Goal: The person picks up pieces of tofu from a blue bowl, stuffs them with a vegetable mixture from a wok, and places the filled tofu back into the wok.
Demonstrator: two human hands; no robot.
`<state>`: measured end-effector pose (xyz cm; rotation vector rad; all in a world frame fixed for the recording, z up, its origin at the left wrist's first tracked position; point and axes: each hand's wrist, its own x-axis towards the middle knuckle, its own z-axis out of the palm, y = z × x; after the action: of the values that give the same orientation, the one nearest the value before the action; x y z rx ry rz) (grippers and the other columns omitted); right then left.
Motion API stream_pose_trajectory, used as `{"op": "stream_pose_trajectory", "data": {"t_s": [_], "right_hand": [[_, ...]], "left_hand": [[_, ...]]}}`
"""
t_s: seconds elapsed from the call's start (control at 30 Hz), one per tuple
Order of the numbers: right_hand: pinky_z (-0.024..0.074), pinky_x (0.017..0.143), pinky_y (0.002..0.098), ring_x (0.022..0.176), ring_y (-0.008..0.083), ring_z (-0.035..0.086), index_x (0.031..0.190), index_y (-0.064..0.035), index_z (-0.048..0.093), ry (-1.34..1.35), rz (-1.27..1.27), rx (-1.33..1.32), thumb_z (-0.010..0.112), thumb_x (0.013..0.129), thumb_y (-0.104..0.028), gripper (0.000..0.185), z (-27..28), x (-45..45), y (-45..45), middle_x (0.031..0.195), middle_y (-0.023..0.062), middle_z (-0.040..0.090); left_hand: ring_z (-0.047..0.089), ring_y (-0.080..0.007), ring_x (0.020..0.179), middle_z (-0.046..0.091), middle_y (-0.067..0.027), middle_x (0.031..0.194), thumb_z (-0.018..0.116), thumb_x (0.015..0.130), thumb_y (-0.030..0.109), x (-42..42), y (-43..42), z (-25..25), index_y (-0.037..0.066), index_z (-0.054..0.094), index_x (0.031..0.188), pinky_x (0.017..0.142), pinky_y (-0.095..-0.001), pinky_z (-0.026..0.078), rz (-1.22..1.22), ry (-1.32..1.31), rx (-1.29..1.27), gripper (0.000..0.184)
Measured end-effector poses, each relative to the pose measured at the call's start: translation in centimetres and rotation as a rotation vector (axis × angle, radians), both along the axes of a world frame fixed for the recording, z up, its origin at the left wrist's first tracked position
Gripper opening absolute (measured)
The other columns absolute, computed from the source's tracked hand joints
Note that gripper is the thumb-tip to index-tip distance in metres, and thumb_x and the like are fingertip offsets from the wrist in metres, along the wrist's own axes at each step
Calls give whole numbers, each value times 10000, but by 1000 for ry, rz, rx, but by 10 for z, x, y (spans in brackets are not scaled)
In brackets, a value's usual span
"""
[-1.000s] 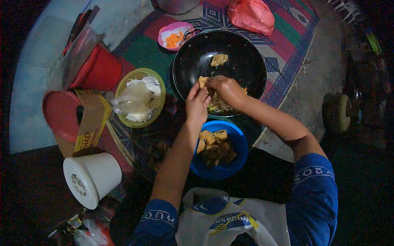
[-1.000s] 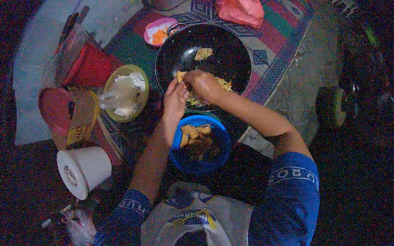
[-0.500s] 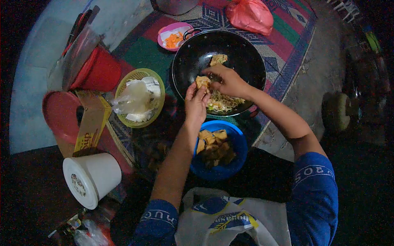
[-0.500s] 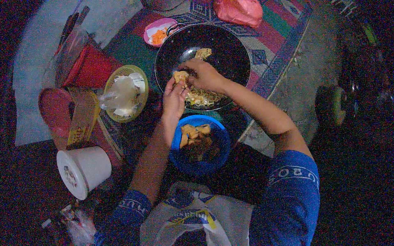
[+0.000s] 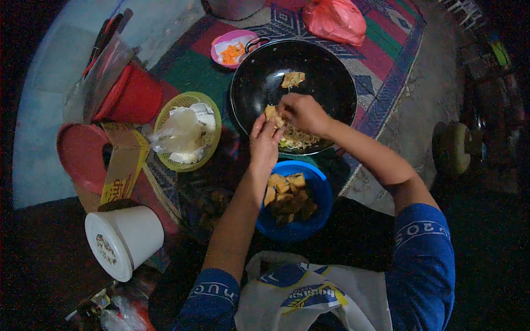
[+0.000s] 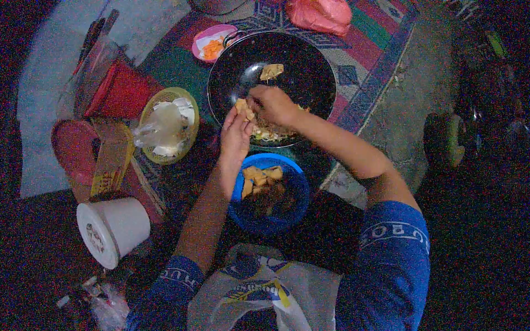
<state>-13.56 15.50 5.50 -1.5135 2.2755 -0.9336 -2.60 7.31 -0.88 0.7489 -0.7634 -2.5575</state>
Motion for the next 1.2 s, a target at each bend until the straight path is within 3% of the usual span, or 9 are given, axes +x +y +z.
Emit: {"op": "stream_pose_trajectory", "data": {"t_s": [0.03,0.13,0.27,0.63,0.7,0.83,1.03,1.1,1.2], "right_hand": [[438,696,331,826,295,512,851,-13,531,-263,-35,-60,562,658,-67,203,2,-3,1,864,143,510],[423,718,332,828,309,508,895,-12,493,-324,-111,-63,614,639,-102,297,7,-1,7,870,155,508],[413,709,369,832,319,502,906,3,467,-90,-115,-34,661,604,-155,393,-11,9,5,871,178,499],[452,659,393,731,325,549,775,-31,558,190,1,142,547,617,-72,164,-13,12,-2,879,153,542],[438,572,370,696,303,543,780,-43,560,341,16,-49,522,641,-36,145,-12,19,-3,734,127,511],[445,578,366,687,308,544,776,-58,561,374,11,59,528,647,-58,133,-9,15,-4,722,117,522],[447,622,391,697,304,566,744,-46,559,-110,-103,167,530,680,-145,122,-7,-1,-8,768,150,582],[444,613,385,699,312,562,745,-47,558,-337,-103,6,549,677,-158,130,-8,-6,-8,722,150,580],[444,625,392,699,320,561,751,-43,561,-269,-84,50,555,660,-129,125,-4,-4,-8,733,160,577]], "left_hand": [[500,-137,896,495,-41,1047,468,801,36,0,-2,1,73,427,1108,731,-256,409,3,-1,0,311],[498,-155,920,491,-47,1045,479,799,43,0,-5,7,90,414,1099,748,-262,417,27,64,22,310],[485,-152,900,470,-58,1018,506,795,62,-1,1,6,56,410,1057,764,-286,421,58,0,30,279],[471,-116,925,484,-14,1047,463,800,26,0,8,13,88,429,1140,752,-231,389,20,-89,-152,348],[467,-111,933,481,-13,1063,441,810,40,1,1,13,86,413,1158,763,-231,379,-19,-174,-194,352],[460,-83,863,487,-6,1036,492,801,71,4,-2,10,93,444,1125,680,-223,376,-49,2,-138,329],[476,-82,836,510,-17,951,501,795,63,2,-1,8,74,445,1078,670,-213,401,-3,-91,-109,289],[459,-158,955,477,-45,1059,535,782,95,1,-5,4,65,446,1044,794,-300,386,-20,-74,-211,279],[464,-154,943,480,-48,1037,508,786,62,0,0,8,61,438,1033,785,-292,387,9,-113,-229,257]]}}
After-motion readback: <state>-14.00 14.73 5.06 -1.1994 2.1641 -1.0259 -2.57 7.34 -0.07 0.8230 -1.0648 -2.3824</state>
